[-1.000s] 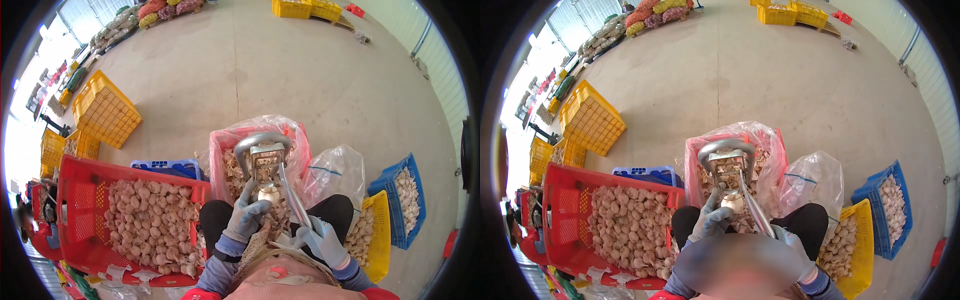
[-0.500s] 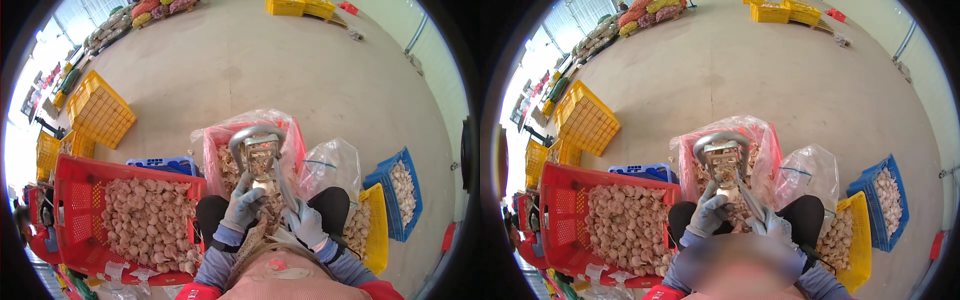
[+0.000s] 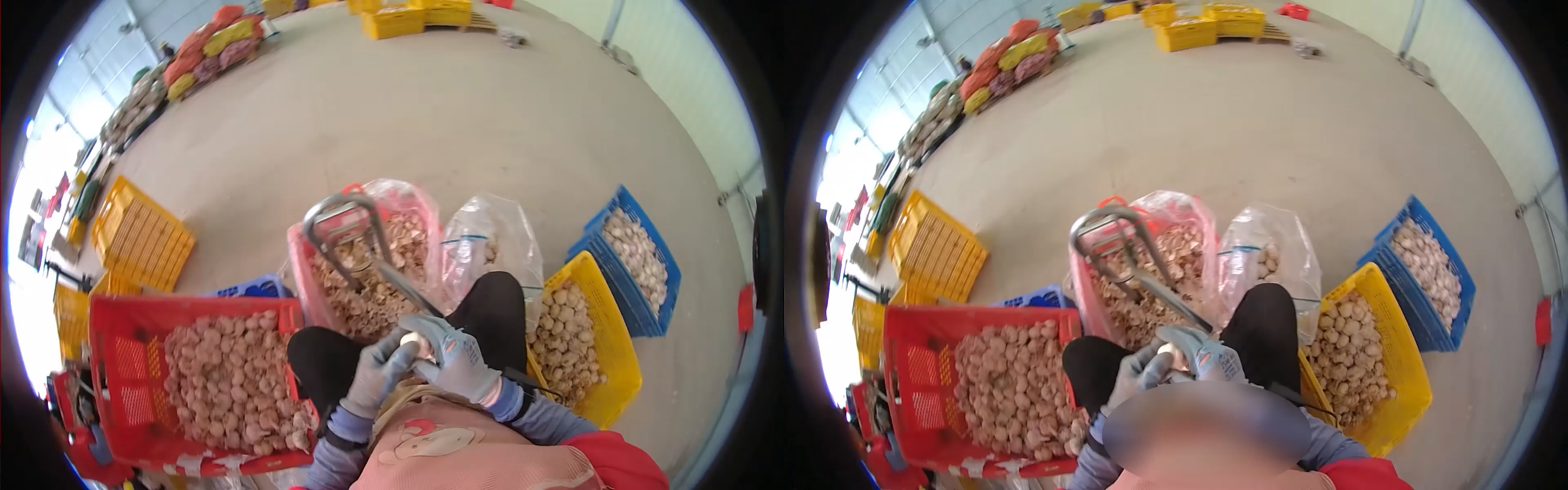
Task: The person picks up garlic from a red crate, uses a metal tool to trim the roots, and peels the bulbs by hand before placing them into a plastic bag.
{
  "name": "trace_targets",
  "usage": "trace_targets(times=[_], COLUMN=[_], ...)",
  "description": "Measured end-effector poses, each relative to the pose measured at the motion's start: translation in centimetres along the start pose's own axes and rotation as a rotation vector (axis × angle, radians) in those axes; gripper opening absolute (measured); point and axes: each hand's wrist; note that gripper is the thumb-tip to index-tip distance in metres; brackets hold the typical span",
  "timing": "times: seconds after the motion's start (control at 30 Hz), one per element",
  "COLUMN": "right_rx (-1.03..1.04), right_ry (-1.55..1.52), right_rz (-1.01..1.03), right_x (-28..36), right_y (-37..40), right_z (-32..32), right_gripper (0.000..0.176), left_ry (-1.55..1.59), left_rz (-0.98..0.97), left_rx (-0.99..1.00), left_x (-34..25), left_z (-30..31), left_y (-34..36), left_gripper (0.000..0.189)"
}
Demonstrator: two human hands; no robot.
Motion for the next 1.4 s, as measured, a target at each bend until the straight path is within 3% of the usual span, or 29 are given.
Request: trace_targets(times=[0.07,0.13,0.17,0.23,0.27,0.3,0.37,0.4,0.43,0.5,0.57,0.6,0.7,0.77,1.0,1.33,1.4], right_rx=[-0.067,-0.126,-0.311,-0.411,-0.395,-0.216,-0.237,-0.292,-0.303,-0.084,0.103,0.157,0.167,0.202,0.185,0.182,0.197], right_ry=[-0.207,-0.420,-0.298,-0.323,0.089,0.587,0.863,0.137,0.085,-0.126,0.097,0.392,0.509,0.414,0.358,0.407,0.589], right_rz=[-0.229,-0.447,-0.395,-0.445,-0.406,-0.281,0.098,-0.310,-0.285,-0.395,-0.417,-0.316,-0.244,-0.342,-0.337,-0.369,-0.247], right_x=[-1.4,-1.5,-3.0,-8.4,-10.4,-12.9,-16.8,-14.5,-14.6,-14.3,-13.8,-14.1,-14.7,-10.0,-11.3,-11.7,-8.6], right_y=[0.5,-1.7,-2.3,-3.6,-4.0,-3.6,-2.8,-3.3,-3.7,-4.1,-4.3,-3.9,-4.2,-5.2,-5.0,-4.6,-5.2], right_z=[0.6,4.9,6.1,7.6,8.3,8.6,8.0,7.8,7.3,6.4,4.9,4.0,2.8,3.8,3.2,3.3,3.9], right_gripper=[0.048,0.035,0.029,0.036,0.041,0.045,0.049,0.048,0.047,0.045,0.039,0.038,0.038,0.034,0.037,0.038,0.040], left_ry=[-0.011,0.048,0.080,0.031,0.000,-0.033,-0.018,-0.054,0.019,0.106,0.161,0.147,0.238,0.244,0.324,0.466,0.502], left_rz=[-0.077,-0.033,-0.024,-0.026,-0.021,-0.036,-0.073,-0.064,-0.046,-0.090,-0.044,-0.067,-0.062,-0.011,0.085,0.081,0.060], left_rx=[0.003,0.070,0.102,0.065,0.019,-0.060,-0.162,-0.210,-0.244,-0.296,-0.411,-0.441,-0.581,-0.608,-0.678,-0.607,-0.561], left_x=[0.2,-1.4,-2.0,-2.3,-2.1,-2.0,-1.8,-1.5,-1.1,0.1,0.3,1.5,0.9,1.5,1.3,-0.7,0.1], left_z=[-3.5,-4.9,-5.3,-5.1,-4.7,-3.6,-2.2,-1.4,-0.5,1.8,3.4,5.0,5.9,7.1,7.8,7.1,7.8], left_y=[0.0,0.5,0.4,0.2,0.1,0.3,1.4,2.0,2.7,4.0,5.4,5.6,7.7,8.1,7.6,9.9,10.2], left_gripper=[0.045,0.044,0.043,0.044,0.044,0.045,0.049,0.050,0.049,0.050,0.051,0.050,0.050,0.047,0.042,0.040,0.039])
Point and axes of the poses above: each hand's wrist, its own y-axis away from the middle knuckle, its own z-axis out of the back of the hand, x = y × z, and after that the axes turned 11 degrees about y, right-handed
